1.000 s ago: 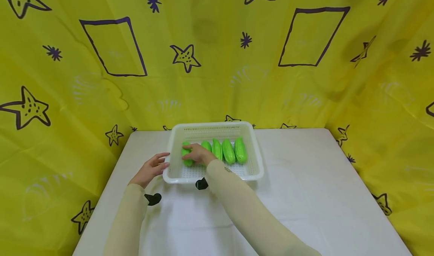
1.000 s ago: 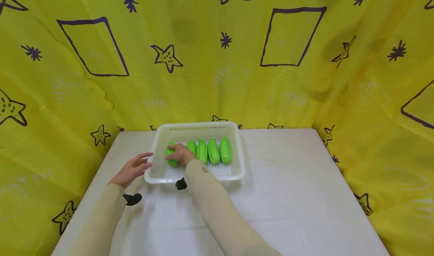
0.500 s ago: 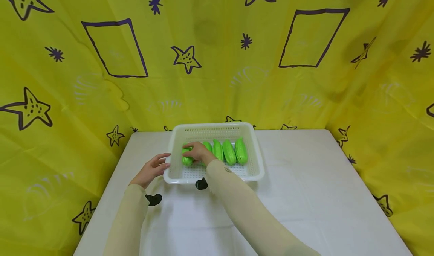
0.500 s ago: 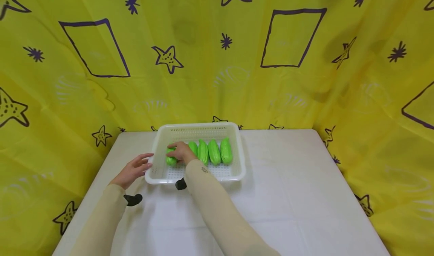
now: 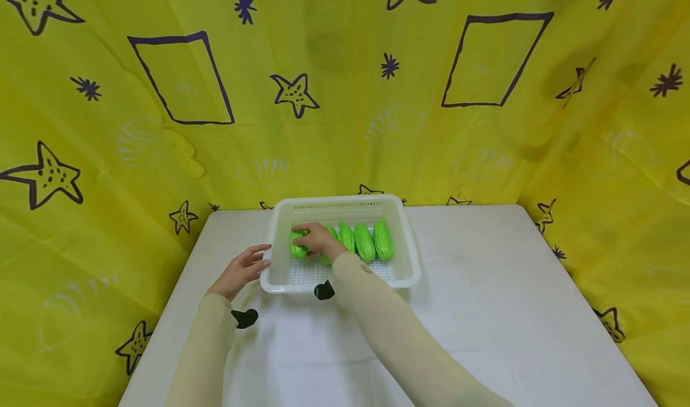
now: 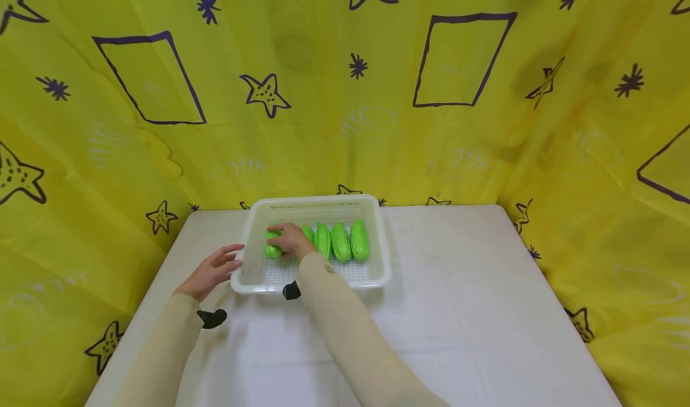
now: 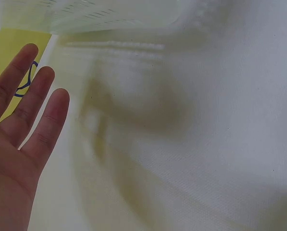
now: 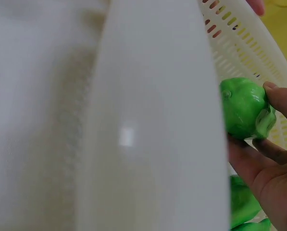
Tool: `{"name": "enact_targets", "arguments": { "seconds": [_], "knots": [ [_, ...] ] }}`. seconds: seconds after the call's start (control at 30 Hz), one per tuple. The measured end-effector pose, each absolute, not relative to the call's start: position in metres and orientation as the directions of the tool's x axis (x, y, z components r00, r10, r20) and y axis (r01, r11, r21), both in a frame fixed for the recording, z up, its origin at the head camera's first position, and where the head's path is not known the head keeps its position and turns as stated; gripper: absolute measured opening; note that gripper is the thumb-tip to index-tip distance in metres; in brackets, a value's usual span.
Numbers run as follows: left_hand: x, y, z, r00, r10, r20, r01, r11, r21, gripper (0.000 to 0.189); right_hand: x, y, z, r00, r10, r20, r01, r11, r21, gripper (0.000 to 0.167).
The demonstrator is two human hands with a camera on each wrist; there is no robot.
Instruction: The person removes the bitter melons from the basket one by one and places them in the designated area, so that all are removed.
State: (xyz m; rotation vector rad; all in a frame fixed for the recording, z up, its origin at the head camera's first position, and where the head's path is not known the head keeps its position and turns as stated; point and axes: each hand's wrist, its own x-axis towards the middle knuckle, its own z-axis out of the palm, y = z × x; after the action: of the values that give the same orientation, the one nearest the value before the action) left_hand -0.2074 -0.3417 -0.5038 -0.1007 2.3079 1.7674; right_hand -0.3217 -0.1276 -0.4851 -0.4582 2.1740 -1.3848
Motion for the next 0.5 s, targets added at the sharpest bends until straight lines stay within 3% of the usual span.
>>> {"name": "enact_targets", "arguments": {
  "seconds": [0.5],
  "knots": [
    [-0.207, -0.342, -0.506, -0.973, 0.087, -0.214, -0.186, 0.254, 0.949, 0.059, -0.331, -0.107, -0.463, -0.803, -0.571, -0.171, -0.096, 0.407, -0.908, 0.044]
  ]
}}
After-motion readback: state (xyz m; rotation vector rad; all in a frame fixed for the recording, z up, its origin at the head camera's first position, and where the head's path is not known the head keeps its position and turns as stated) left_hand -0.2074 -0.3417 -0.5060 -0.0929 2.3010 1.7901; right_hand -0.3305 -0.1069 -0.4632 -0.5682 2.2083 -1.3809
